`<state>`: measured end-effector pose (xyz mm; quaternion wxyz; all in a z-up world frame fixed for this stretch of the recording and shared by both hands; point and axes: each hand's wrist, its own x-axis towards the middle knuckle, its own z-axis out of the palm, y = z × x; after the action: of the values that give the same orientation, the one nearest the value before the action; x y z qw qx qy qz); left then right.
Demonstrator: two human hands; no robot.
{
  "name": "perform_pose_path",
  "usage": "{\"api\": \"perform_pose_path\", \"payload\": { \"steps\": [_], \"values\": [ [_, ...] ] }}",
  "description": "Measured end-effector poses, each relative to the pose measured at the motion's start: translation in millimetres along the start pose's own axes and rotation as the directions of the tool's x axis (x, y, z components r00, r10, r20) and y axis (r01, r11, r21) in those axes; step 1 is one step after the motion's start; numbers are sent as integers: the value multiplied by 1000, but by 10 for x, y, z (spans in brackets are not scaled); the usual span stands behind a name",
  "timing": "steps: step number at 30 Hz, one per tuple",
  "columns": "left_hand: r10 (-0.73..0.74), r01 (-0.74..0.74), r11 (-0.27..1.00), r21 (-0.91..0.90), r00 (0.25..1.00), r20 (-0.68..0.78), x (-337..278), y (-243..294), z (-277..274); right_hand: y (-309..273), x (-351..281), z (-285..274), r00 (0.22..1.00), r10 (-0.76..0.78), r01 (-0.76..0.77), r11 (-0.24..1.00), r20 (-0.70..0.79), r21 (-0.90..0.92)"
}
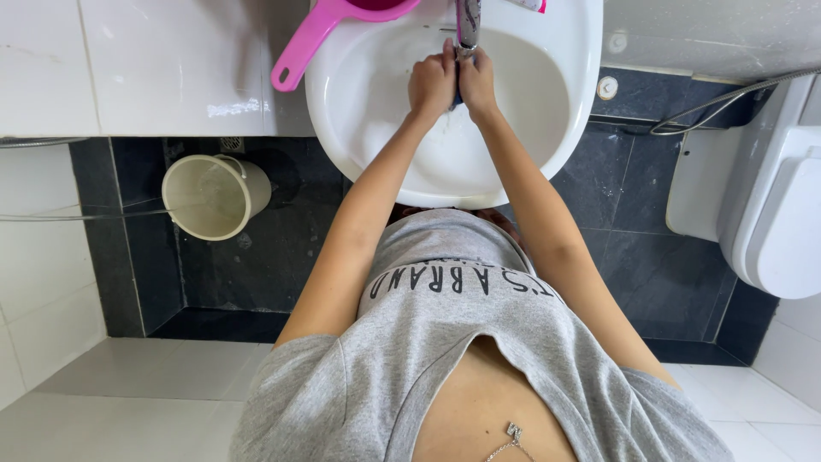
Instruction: Scrubbing bathroom tiles with a cloth, emptying a bucket, and rinsing the cloth in a sink.
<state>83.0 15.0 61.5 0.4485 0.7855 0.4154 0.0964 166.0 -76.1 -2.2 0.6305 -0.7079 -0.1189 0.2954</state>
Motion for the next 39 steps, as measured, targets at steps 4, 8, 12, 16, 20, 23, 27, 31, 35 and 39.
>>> {"api": "perform_pose_path", "payload": {
  "steps": [4, 8, 12, 16, 20, 23, 27, 31, 35, 39],
  "values": [
    [-31, 31, 1000, -2, 999, -15, -26, -107, -36, 282, 199, 72, 997, 45, -49, 996, -64, -68],
    [-112, 116, 968, -221, 993, 29, -21, -216, -163, 388, 297, -68, 990, 116, -96, 970, -80, 222],
    [-181, 188, 744, -642, 980, 78, 164, -707, -130, 434, 249, -215, 981, 166, -194, 806, 101, 559],
    [-162, 210, 688, -695, 978, 134, 183, -982, 149, -594, -325, 16, 908, 254, -400, 764, 334, 507],
    [34, -39, 920, -389, 999, -19, 12, -757, 138, -299, -227, -7, 951, 197, -247, 948, 239, 203],
    [62, -54, 955, -290, 998, 19, -94, -291, -56, -53, -61, -112, 988, 137, -142, 987, 68, 75],
    [-77, 113, 948, -297, 988, 132, -128, 127, -205, -53, 1, -158, 972, 223, -207, 962, -73, 180],
    [-45, 123, 882, -455, 983, 180, 8, -151, 9, -591, -232, -63, 926, 378, -358, 889, -13, 284],
    [136, 69, 690, -720, 965, 223, 70, -322, 38, -938, -426, -83, 877, 456, -478, 798, 149, 367],
    [-31, 176, 472, -864, 983, 184, 102, -635, 260, -200, -121, -257, 953, 289, -299, 828, 96, 475]
  ]
}}
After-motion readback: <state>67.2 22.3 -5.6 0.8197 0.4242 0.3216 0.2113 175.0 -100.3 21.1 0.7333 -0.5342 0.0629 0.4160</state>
